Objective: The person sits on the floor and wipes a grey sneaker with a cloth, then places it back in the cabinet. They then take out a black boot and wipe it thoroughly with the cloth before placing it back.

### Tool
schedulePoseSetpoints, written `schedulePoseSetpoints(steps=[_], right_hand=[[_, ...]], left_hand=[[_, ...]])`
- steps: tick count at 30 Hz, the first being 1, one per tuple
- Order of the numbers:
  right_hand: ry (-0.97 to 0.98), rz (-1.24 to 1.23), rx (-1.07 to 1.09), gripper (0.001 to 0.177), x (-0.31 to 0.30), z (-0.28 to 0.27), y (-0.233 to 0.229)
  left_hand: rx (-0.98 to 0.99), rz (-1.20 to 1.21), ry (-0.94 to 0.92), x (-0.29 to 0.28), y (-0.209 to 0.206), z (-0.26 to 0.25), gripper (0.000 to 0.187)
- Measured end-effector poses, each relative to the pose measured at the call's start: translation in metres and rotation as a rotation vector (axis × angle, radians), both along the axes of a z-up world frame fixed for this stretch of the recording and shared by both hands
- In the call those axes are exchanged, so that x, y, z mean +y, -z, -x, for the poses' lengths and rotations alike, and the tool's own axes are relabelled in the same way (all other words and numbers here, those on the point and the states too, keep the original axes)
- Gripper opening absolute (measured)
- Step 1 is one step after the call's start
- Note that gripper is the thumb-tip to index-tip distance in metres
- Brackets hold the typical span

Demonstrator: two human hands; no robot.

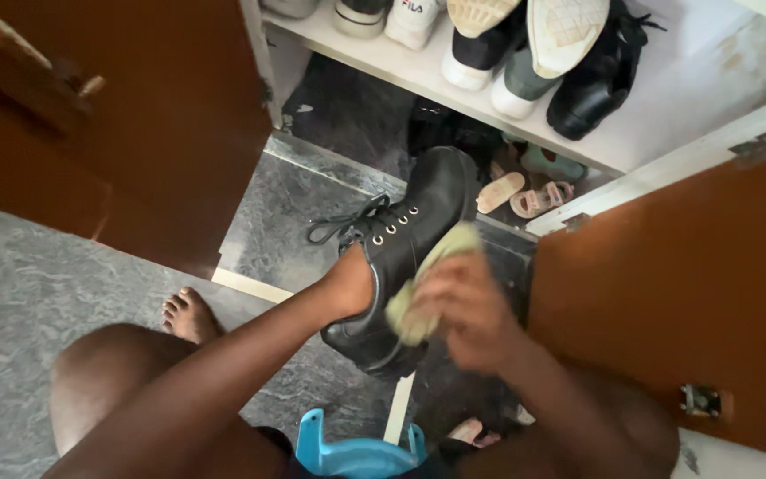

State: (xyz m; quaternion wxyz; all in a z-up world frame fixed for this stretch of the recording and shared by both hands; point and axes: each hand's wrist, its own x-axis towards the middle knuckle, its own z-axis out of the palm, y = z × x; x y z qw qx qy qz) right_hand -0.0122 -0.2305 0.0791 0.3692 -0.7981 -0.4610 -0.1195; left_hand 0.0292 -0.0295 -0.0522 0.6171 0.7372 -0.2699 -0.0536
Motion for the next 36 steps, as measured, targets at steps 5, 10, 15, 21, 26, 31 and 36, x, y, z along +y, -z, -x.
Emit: schedulePoseSetpoints(steps=[5, 10, 15, 21, 26, 31, 36], right_hand=[[-0.193, 0.066, -0.038, 0.022, 0.012, 0.018, 0.004], [0.215, 0.066, -0.489, 0.023, -0.014, -0.016, 0.013], [0.604, -0.131, -0.231, 0.026, -0.03, -0.045, 0.009], [0.402, 0.033, -0.018, 0.03, -0.026, -0.044, 0.009], [0.163, 0.29, -0.015, 0.048, 0.022, -0.017, 0.022], [0.313, 0.367, 0.076, 0.027, 0.001, -0.041, 0.021], [0.49, -0.132, 0.617, 0.024, -0.029, -0.061, 0.022]], left_hand=[[0.011, -0.048, 0.028, 0.008, -0.02, 0.01, 0.036], [-0.236, -0.535, 0.075, 0.022, -0.034, 0.022, 0.038], [-0.483, -0.758, 0.117, 0.021, -0.012, 0.046, 0.031], [-0.689, -0.727, 0.072, 0.018, -0.001, 0.066, 0.028], [-0.461, -0.767, 0.234, 0.015, 0.012, 0.054, 0.019], [-0.592, -0.73, 0.157, 0.021, 0.021, 0.046, 0.016], [-0.576, -0.803, 0.219, 0.035, 0.024, 0.037, 0.012]])
